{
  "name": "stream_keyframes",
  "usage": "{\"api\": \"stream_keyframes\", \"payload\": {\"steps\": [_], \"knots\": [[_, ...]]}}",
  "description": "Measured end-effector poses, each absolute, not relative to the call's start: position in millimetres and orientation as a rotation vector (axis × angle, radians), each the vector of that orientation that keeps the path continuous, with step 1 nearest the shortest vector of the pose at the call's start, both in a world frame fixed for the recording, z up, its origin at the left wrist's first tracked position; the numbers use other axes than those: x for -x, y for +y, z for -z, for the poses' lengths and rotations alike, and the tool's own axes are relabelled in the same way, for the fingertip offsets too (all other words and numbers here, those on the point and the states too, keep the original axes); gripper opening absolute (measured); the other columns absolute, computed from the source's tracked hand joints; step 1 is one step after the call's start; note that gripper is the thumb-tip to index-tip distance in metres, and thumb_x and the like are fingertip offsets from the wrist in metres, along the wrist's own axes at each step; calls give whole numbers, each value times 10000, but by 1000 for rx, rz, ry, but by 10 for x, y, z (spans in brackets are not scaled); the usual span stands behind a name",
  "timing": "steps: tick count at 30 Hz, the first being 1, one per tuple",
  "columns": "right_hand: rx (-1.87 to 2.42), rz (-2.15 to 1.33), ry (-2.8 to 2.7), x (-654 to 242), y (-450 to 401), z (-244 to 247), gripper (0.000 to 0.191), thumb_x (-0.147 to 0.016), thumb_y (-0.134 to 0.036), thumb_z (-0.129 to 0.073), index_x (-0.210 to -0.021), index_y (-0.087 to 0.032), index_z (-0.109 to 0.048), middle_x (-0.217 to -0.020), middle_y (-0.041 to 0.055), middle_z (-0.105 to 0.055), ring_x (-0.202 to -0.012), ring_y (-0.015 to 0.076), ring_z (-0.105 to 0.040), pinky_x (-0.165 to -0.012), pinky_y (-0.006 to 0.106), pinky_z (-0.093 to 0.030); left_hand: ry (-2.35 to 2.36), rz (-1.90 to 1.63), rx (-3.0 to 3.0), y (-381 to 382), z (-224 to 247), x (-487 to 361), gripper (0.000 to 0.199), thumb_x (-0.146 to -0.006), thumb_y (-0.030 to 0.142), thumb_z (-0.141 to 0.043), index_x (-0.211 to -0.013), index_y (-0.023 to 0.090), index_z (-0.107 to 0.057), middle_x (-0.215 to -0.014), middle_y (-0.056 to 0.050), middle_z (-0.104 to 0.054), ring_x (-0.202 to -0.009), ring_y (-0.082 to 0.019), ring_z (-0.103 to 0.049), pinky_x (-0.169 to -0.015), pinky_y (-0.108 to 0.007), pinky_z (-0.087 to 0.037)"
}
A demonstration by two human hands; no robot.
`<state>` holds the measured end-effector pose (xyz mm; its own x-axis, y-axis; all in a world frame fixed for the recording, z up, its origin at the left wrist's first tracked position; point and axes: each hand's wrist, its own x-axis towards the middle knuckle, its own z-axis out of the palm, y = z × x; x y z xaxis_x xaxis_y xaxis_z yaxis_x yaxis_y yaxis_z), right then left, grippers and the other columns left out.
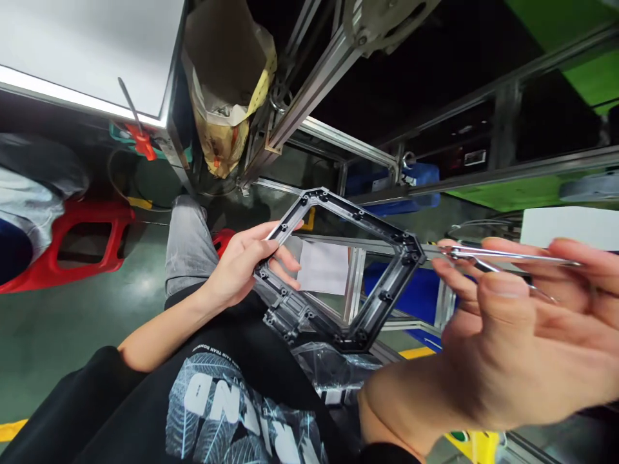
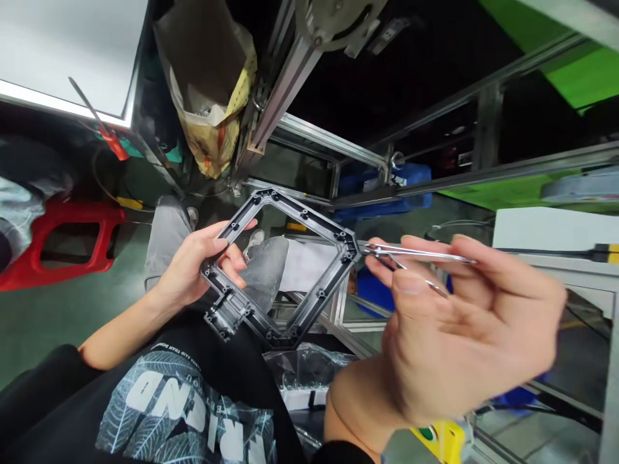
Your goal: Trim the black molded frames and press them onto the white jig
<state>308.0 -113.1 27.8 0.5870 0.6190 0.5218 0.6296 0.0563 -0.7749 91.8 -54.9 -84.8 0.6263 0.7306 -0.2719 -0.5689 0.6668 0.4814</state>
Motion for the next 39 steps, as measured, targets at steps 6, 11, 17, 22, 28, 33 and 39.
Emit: {"api": "stream_keyframes", "payload": {"steps": [6,11,17,22,28,33,39], "knots": [[1466,-80,-1117,-3006,-1145,-249,322,-889,-244,-891,-1172,-217,-741,-1013,32,-705,-918,190,-761,-762,314,-744,448,-789,-419,-527,890,-911,442,-950,358,-743,-1327,130,-702,-774,-26,-805,-619,-231,-796,-559,-211,-625],[1447,-34,-1113,-2995,-1156,-241,362,-866,-272,-915,-1176,-205,-740,-1020,53,-695,-925,219,-762,-725,308,-737,445,-773,-416,-508,891,-900,513,-919,406,-779,-1342,130,-686,-759,-24,-800,-614,-253,-795,-488,-215,-605],[1478,-40,-1088,-2988,-1139,-238,347,-872,-263,-890,-1168,-197,-722,-1032,41,-696,-930,193,-758,-738,301,-739,489,-778,-441,-512,857,-920,522,-915,389,-763,-1343,100,-688,-748,-39,-797,-595,-247,-788,-516,-226,-609],[1527,-30,-1041,-3056,-1142,-207,386,-826,-254,-888,-1160,-196,-703,-1040,53,-710,-907,222,-765,-688,308,-730,510,-766,-436,-521,840,-961,506,-936,401,-739,-1339,98,-698,-740,-50,-797,-612,-246,-793,-597,-246,-630],[1579,-26,-1044,-3100,-1165,-194,420,-847,-311,-865,-1209,-185,-694,-1089,65,-704,-985,257,-763,-735,390,-739,534,-736,-396,-499,839,-997,515,-970,496,-698,-1313,112,-733,-728,-39,-791,-603,-224,-786,-553,-222,-609],[1622,-35,-1038,-3118,-1182,-188,433,-851,-363,-866,-1225,-213,-706,-1113,59,-702,-1013,284,-760,-774,481,-739,561,-713,-379,-493,834,-1006,501,-983,493,-662,-1310,121,-740,-719,-33,-783,-602,-216,-783,-549,-219,-607],[1621,-55,-1032,-3145,-1179,-143,472,-847,-411,-868,-1248,-218,-711,-1135,68,-707,-1023,296,-757,-793,518,-731,551,-696,-358,-494,852,-1006,464,-1003,465,-630,-1312,135,-734,-734,-33,-788,-625,-223,-792,-544,-222,-603]]}}
